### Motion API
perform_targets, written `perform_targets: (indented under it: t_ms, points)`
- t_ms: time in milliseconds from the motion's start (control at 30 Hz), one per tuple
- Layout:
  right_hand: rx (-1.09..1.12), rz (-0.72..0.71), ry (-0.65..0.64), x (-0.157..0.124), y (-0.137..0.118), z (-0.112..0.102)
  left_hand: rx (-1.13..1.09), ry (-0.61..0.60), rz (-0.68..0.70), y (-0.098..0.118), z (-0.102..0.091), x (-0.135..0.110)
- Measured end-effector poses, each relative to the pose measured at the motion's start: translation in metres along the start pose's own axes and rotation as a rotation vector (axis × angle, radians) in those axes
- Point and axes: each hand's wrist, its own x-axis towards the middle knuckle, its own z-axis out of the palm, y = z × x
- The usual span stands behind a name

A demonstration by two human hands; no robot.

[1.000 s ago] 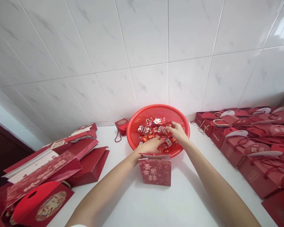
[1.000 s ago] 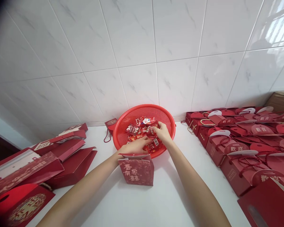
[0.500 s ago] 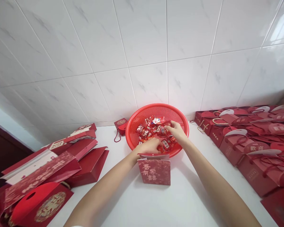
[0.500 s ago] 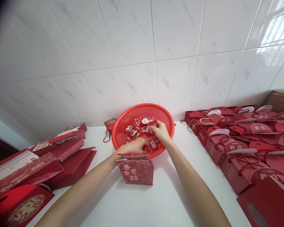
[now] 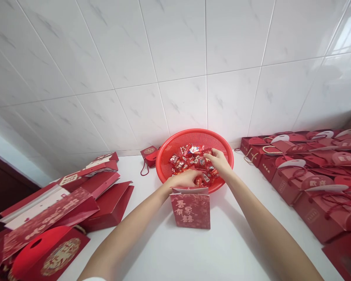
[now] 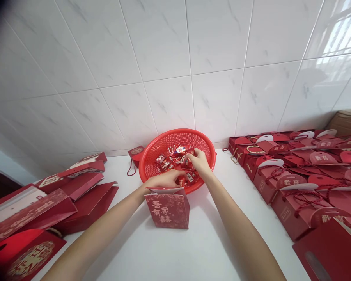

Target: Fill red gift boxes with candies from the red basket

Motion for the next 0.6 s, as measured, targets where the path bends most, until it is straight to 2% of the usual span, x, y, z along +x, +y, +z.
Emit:
perform_targets:
  t_ms: [200, 267, 400, 467, 533, 600]
  points:
    - [0.042, -0.007, 0.033, 0.001, 0.0, 0.0, -0.017, 0.149, 0.042, -0.006, 0.002, 0.006]
    - [0.046, -0.009, 0.044, 0.001, 0.0, -0.001, -0.035, 0.261, 0.019, -0.006, 0.001, 0.008]
    - [0.09, 0.009, 0.077, 0.004, 0.003, -0.002, -0.145, 0.596, -0.052, -0.008, -0.005, 0.011]
    - [0.103, 0.008, 0.102, 0.005, 0.003, -0.002, -0.242, 0.722, -0.043, -0.01, -0.007, 0.012]
    - [0.104, 0.016, 0.127, 0.004, 0.002, -0.001, -0.337, 0.79, -0.018, -0.012, -0.009, 0.013]
    - [0.099, 0.056, 0.122, 0.002, -0.002, -0.001, -0.412, 0.807, 0.011, -0.013, -0.009, 0.013]
